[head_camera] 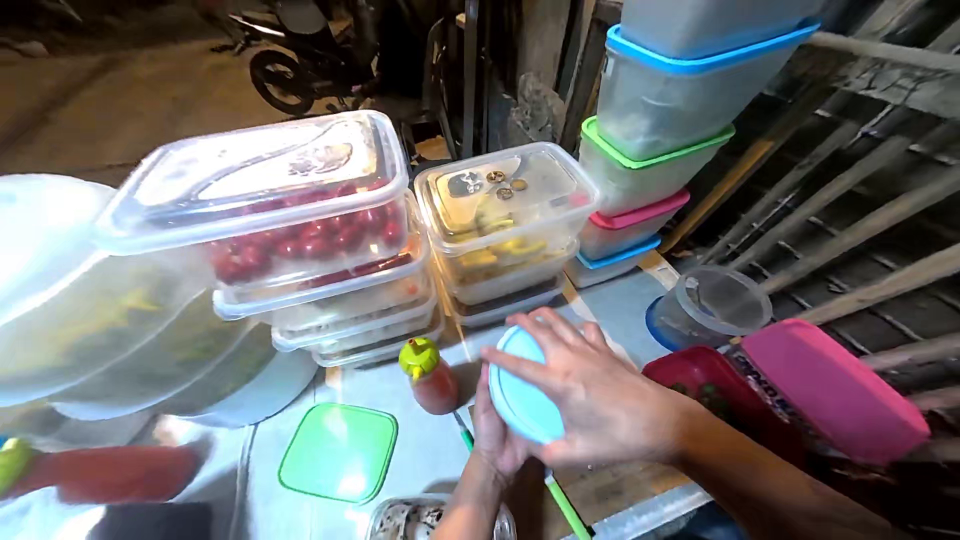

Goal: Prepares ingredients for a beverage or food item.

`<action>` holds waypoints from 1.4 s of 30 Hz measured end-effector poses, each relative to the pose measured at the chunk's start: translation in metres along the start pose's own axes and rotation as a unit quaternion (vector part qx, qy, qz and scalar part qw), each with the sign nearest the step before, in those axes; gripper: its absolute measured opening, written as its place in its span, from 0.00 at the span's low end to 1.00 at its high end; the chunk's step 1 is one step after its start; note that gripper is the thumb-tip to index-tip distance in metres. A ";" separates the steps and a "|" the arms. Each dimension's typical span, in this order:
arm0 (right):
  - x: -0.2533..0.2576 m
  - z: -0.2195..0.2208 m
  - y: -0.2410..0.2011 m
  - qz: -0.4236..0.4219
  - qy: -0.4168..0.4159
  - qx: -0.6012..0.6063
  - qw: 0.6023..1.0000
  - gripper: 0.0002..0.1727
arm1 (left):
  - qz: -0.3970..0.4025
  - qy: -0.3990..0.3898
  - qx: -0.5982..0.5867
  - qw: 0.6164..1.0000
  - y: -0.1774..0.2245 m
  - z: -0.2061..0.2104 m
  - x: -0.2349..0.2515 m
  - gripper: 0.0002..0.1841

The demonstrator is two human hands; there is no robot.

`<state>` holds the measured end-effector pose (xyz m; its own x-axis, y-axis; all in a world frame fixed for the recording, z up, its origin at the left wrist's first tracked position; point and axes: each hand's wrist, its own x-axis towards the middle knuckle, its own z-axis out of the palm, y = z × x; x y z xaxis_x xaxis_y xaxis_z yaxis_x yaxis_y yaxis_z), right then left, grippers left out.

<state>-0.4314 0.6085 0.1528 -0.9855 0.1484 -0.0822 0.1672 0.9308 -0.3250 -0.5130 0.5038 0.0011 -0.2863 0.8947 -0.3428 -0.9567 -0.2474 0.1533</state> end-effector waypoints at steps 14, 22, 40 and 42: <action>-0.103 0.096 0.059 0.333 0.391 0.278 0.812 0.30 | -0.050 0.015 0.002 0.999 -0.003 -0.025 -0.100 0.38; -0.187 0.059 -0.127 -0.116 0.132 -0.015 0.984 0.07 | -0.174 -0.050 0.102 0.978 -0.062 -0.036 -0.175 0.39; -0.603 0.140 -0.318 0.535 0.345 -0.047 0.770 0.08 | -0.537 -0.096 0.157 0.824 -0.352 -0.066 -0.358 0.41; -0.649 0.154 -0.326 0.542 0.376 -0.124 0.742 0.09 | -0.548 -0.085 0.149 0.819 -0.395 -0.066 -0.384 0.43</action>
<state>0.1583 0.1570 0.1671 -0.0293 0.9118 0.4095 0.9540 0.1478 -0.2608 -0.0282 0.2332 0.0110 0.7707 0.5640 -0.2966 -0.5722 0.8173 0.0676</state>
